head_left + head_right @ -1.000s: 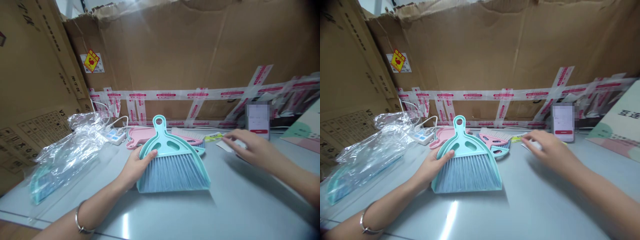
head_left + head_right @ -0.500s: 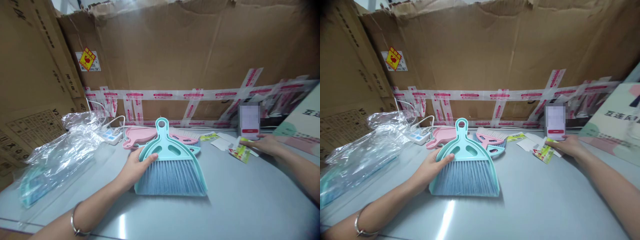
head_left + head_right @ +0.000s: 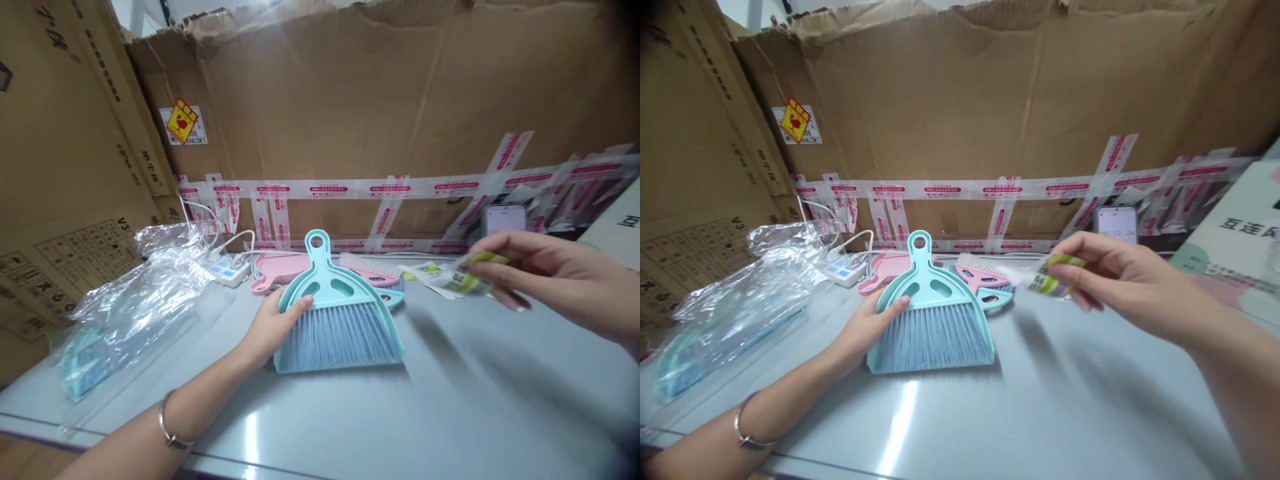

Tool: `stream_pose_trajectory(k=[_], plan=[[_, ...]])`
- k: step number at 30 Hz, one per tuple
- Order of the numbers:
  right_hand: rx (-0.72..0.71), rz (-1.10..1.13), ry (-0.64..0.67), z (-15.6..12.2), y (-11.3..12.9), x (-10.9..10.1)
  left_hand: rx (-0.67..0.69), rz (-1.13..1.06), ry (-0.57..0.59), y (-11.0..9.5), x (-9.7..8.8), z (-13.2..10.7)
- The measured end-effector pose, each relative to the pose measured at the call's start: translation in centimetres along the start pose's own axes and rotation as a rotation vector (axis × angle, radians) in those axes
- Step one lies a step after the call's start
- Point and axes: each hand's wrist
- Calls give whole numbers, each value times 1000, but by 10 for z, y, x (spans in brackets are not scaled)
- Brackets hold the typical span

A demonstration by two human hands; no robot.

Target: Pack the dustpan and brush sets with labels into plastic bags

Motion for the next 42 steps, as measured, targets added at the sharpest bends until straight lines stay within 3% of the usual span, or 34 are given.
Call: stream_pose_trajectory(k=[3,5,7,11,15,22,27,30,33,34,36,39,40,42], plan=[[121,362,483,-31,14,28,-26,-35,-5,2,-1,1],[225,487,696,-45,12,53,-27,-69,-2,3,-2,2],[299,473,777,-52,0,82,-16,-99,2,5,-2,3],[267,316,536,-50,-34,120,-11,-122,-12,6,0,4],[242,210,398,-45,-46,121,-4,-115,-10,5,1,3],[275,132,334,-41,-46,117,28,-91,47,0,-2,2],[254,166,360,-37,-50,117,53,-71,82,0,-2,1],[102,244,306,-42,-44,112,59,-107,84,-3,-3,0],[-194,380,-3,-52,-40,108,65,-171,40,-9,-7,-1],[-230,446,-97,-55,-40,108,65,-207,17,-11,-7,-2],[-94,579,-101,-60,-41,112,74,-291,-14,-12,-6,-4],[300,735,186,-67,-43,124,103,-347,24,-12,4,-9],[379,773,243,-68,-43,127,103,-339,37,-12,8,-11],[427,850,235,-70,-41,133,91,-292,47,-13,13,-13]])
Point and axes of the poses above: each hand's wrist, its own z-axis towards the middle knuckle, its own x-axis out of the palm, y = z × x, and after that the axes turned 13 degrees about z, right-handed
